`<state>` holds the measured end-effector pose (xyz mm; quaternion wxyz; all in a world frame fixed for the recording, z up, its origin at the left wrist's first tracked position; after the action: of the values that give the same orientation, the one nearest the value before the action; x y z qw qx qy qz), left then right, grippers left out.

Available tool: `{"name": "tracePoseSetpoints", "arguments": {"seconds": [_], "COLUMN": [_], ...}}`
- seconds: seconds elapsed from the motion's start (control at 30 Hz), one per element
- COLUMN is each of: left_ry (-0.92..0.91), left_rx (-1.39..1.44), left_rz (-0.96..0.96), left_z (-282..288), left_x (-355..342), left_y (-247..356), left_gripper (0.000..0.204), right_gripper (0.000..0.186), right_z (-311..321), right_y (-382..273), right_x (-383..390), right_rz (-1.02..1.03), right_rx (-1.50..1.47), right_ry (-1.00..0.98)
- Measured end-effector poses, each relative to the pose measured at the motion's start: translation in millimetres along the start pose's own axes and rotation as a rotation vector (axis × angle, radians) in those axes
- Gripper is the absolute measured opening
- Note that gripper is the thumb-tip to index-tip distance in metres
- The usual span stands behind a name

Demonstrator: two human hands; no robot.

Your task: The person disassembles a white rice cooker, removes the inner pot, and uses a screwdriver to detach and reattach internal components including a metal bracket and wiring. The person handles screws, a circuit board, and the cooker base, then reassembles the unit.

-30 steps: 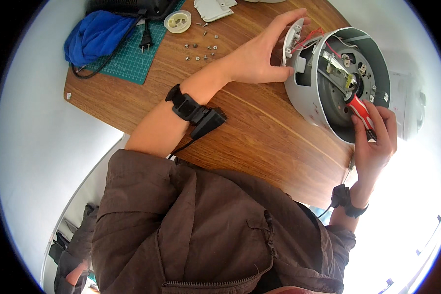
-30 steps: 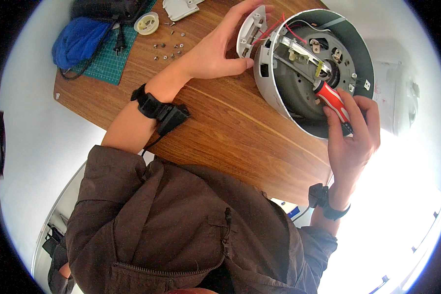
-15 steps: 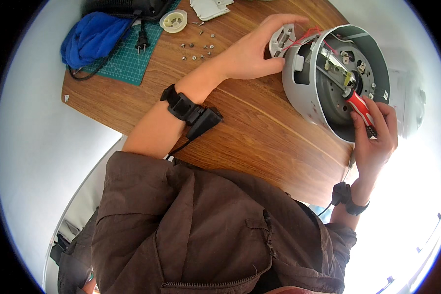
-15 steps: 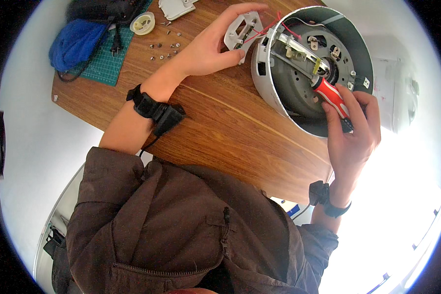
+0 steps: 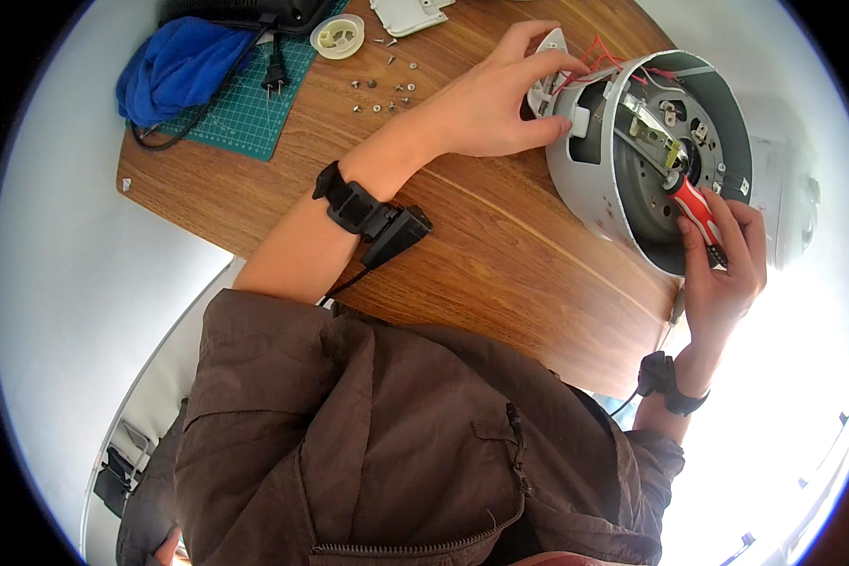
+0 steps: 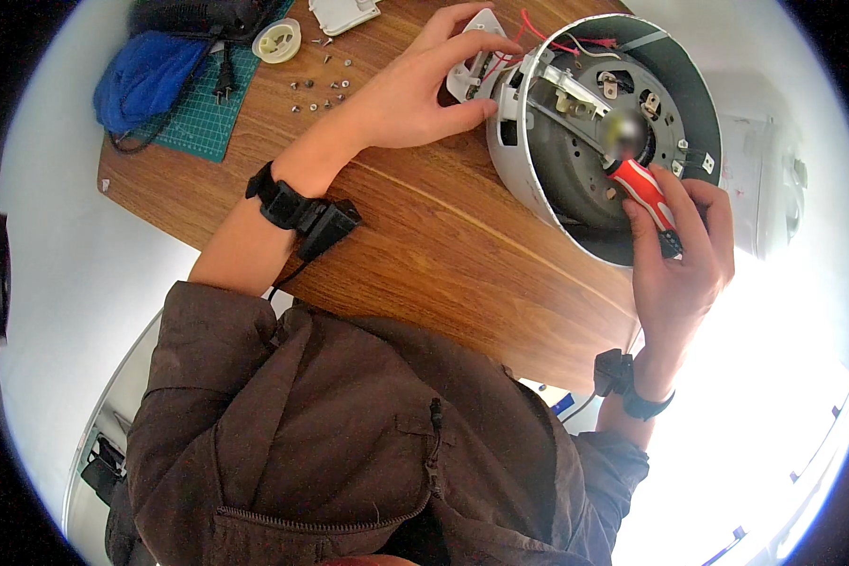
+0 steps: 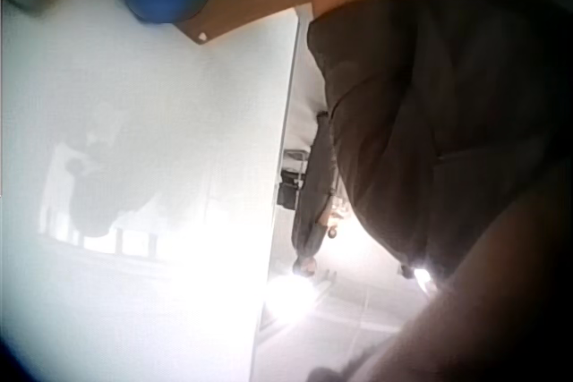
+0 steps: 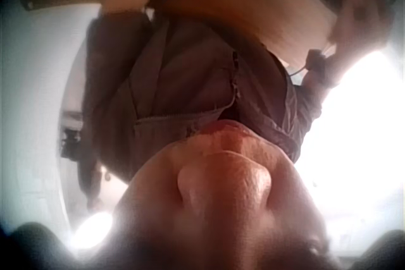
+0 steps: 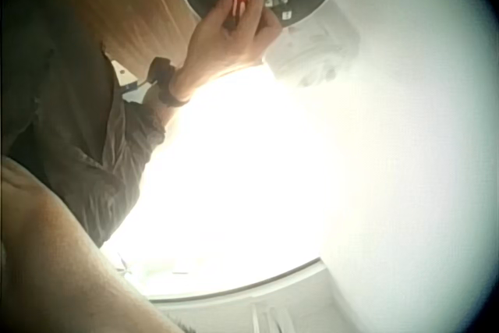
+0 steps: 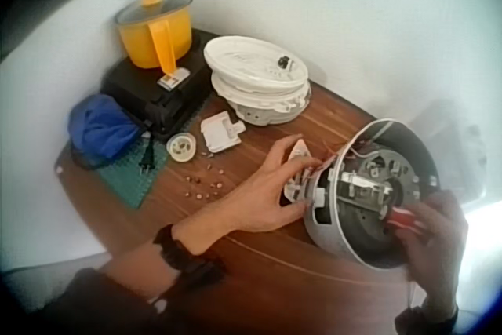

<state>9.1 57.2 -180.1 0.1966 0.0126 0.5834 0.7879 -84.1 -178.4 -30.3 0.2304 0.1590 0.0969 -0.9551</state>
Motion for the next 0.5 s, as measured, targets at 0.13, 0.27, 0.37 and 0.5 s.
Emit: {"name": "tracePoseSetpoints", "arguments": {"seconds": [0.13,0.27,0.37,0.5], "left_ry": [0.168,0.21,0.285,0.21], "left_rx": [-0.216,-0.213,-0.238,-0.245], "left_rz": [-0.19,-0.35,-0.293,-0.316], "left_z": [13.8,13.2,5.4,-2.2], "left_x": [-5.1,-0.4,4.4,-0.9], "left_y": [28.9,31.6,28.5,21.3], "left_gripper": [0.056,0.045,0.04,0.038], "right_gripper": [0.038,0.038,0.037,0.038], "right_z": [-0.4,-0.6,-0.7,-0.6], "right_y": [0.8,-0.9,0.0,0.5], "right_x": [0.9,0.3,0.0,1.4], "right_rz": [-0.014,-0.006,0.0,0.008], "right_rx": [0.007,0.007,0.013,0.027], "right_ry": [-0.011,-0.003,-0.004,-0.006]}}
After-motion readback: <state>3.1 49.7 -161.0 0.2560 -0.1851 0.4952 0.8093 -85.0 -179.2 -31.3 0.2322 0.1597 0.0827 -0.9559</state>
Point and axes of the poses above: each hand's wrist, its own x-axis away from the middle knuckle, its own z-axis out of the back of the hand, y = z × x, the point moved 6 cm from there along -x, towards the middle knuckle, and after that the axes turned 13 degrees about z, right-handed, at the moved point
